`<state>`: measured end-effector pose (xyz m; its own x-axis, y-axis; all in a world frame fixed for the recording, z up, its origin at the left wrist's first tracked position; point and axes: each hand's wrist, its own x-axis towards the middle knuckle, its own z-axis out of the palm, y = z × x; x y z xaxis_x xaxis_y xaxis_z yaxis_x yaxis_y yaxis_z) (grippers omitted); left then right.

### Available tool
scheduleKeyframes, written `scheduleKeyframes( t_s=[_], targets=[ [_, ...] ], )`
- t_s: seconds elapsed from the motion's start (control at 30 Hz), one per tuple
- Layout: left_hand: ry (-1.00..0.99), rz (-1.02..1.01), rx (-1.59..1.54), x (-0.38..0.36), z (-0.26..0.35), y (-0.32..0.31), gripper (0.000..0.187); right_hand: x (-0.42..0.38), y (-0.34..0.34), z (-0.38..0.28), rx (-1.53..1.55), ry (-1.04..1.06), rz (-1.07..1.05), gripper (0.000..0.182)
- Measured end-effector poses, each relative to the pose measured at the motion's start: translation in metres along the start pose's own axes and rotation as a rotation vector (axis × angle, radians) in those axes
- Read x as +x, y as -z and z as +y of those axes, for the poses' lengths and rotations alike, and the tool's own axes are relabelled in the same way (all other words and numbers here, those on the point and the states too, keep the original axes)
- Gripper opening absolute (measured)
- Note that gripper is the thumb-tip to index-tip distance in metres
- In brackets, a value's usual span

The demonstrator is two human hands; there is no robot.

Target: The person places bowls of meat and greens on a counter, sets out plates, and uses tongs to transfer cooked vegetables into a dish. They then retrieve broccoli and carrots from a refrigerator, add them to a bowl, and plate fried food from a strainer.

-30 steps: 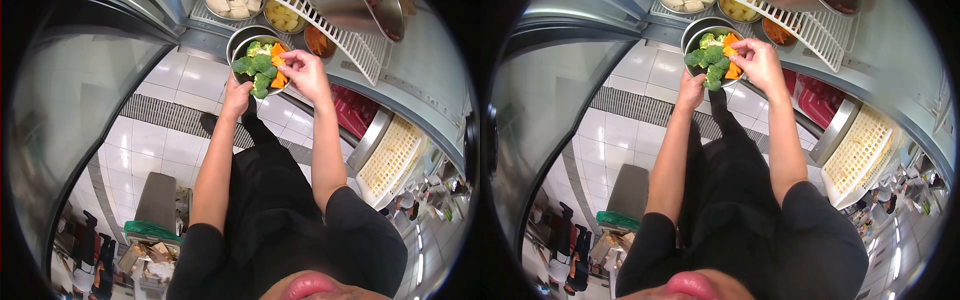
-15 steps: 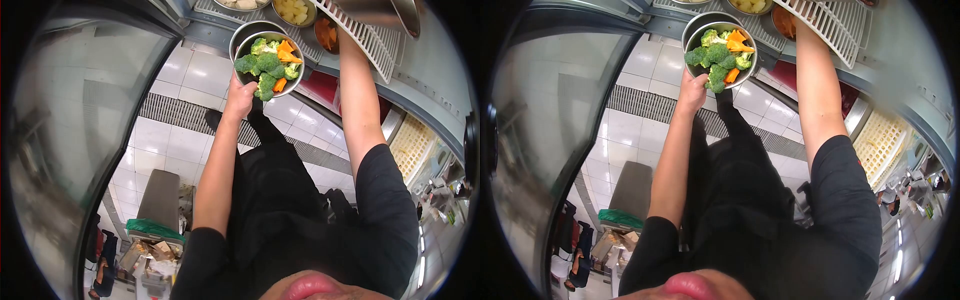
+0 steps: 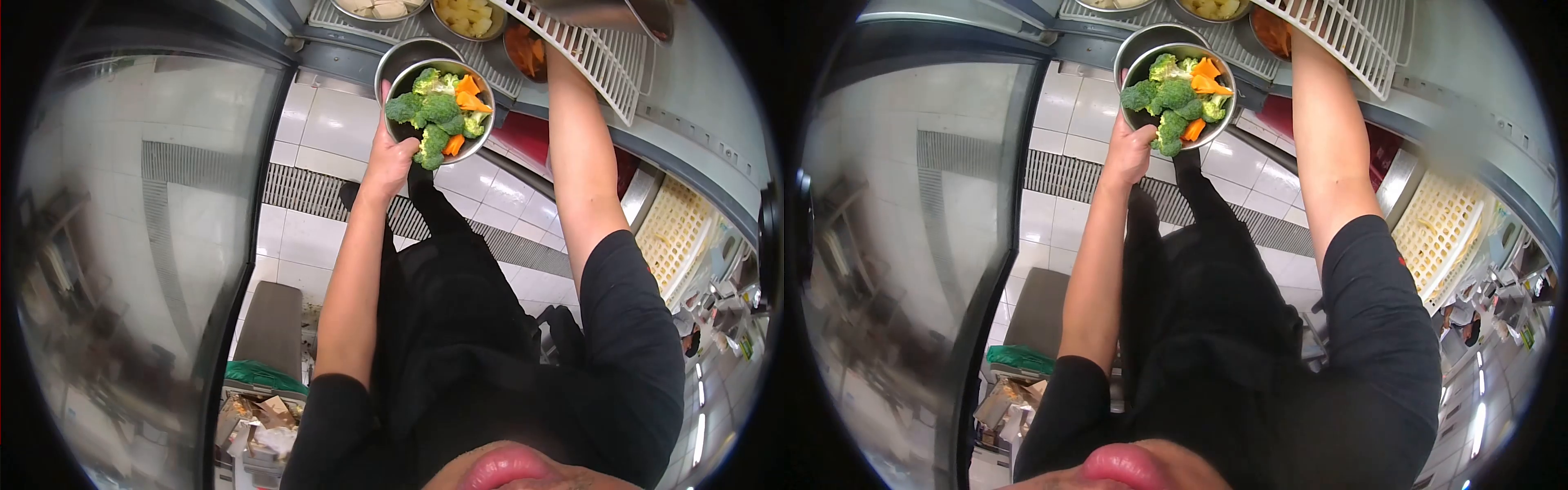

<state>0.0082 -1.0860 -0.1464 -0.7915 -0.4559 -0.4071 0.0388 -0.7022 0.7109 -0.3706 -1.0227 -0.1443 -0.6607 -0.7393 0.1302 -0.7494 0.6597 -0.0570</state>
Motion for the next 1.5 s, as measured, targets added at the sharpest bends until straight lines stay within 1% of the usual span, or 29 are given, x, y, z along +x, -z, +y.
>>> scheduleKeyframes(
  t_s=[0.1,0.17,0.4,0.47,0.57,0.67,0.8,0.87,0.97,1.0,1.03,1.1,1.13,1.17,1.2,1.23,1.27,1.3,1.33,1.4,1.43,1.47,1.5],
  targets=[
    [-0.057,-0.047,0.055,0.001,0.006,0.001,0.101,0.000,0.000,0.000,0.001,-0.009,-0.011,0.030],
    [-0.019,-0.087,0.023,0.001,0.013,0.000,0.102,-0.001,0.001,0.001,0.005,-0.014,-0.013,0.030],
    [0.018,-0.166,-0.013,0.009,0.022,0.005,0.105,0.002,0.002,0.001,0.006,-0.029,-0.025,0.031],
    [0.071,-0.181,-0.067,0.009,0.020,0.007,0.107,0.001,0.000,0.002,0.004,-0.038,-0.026,0.031],
    [0.112,-0.174,-0.096,0.006,0.021,0.008,0.108,0.002,-0.002,0.001,0.001,-0.039,-0.020,0.031],
    [0.059,-0.172,-0.065,0.007,0.021,0.005,0.108,0.007,-0.003,0.005,0.001,-0.023,-0.014,0.032],
    [0.050,-0.135,-0.093,0.005,0.017,0.005,0.107,0.005,-0.005,0.003,-0.004,-0.024,-0.005,0.032],
    [0.034,-0.145,-0.038,0.008,0.017,0.006,0.106,0.006,-0.004,0.004,0.001,-0.026,0.010,0.032],
    [0.048,-0.158,0.036,0.011,0.023,0.008,0.104,0.003,0.014,-0.006,0.058,-0.029,0.095,0.033],
    [0.054,-0.153,0.031,0.012,0.023,0.010,0.104,0.000,0.024,-0.011,0.113,-0.021,0.131,0.033],
    [0.052,-0.148,0.095,0.014,0.023,0.011,0.103,-0.007,0.038,-0.024,0.208,0.001,0.128,0.033],
    [0.026,-0.150,0.253,0.016,0.028,0.014,0.100,-0.017,0.058,-0.055,0.518,0.098,-0.039,0.033],
    [0.024,-0.146,0.253,0.017,0.028,0.016,0.100,-0.024,0.063,-0.074,0.746,0.151,-0.239,0.033],
    [-0.031,-0.135,0.349,0.019,0.027,0.016,0.100,-0.031,0.069,-0.091,0.946,0.186,-0.435,0.033],
    [-0.083,-0.126,0.445,0.020,0.026,0.016,0.100,-0.036,0.077,-0.105,1.211,0.026,-0.796,0.039],
    [-0.123,-0.124,0.512,0.020,0.027,0.015,0.101,-0.038,0.077,-0.115,1.201,0.067,-0.811,0.042],
    [-0.121,-0.128,0.512,0.022,0.026,0.016,0.101,-0.038,0.076,-0.118,1.189,0.107,-0.825,0.044],
    [-0.057,-0.137,0.430,0.024,0.023,0.016,0.102,-0.037,0.078,-0.115,1.194,0.023,-0.944,0.049],
    [0.002,-0.140,0.348,0.025,0.020,0.017,0.103,-0.038,0.075,-0.113,1.190,0.024,-0.945,0.049],
    [-0.026,-0.147,0.356,0.026,0.020,0.016,0.102,-0.043,0.073,-0.111,1.267,-0.125,-0.801,0.051],
    [-0.051,-0.147,0.364,0.025,0.021,0.015,0.102,-0.045,0.072,-0.112,1.330,-0.160,-0.725,0.049],
    [-0.050,-0.151,0.363,0.024,0.023,0.014,0.102,-0.045,0.068,-0.110,1.328,-0.163,-0.722,0.049],
    [-0.070,-0.169,0.393,0.024,0.024,0.013,0.103,-0.043,0.064,-0.110,1.400,-0.175,-0.695,0.047]
  ],
)
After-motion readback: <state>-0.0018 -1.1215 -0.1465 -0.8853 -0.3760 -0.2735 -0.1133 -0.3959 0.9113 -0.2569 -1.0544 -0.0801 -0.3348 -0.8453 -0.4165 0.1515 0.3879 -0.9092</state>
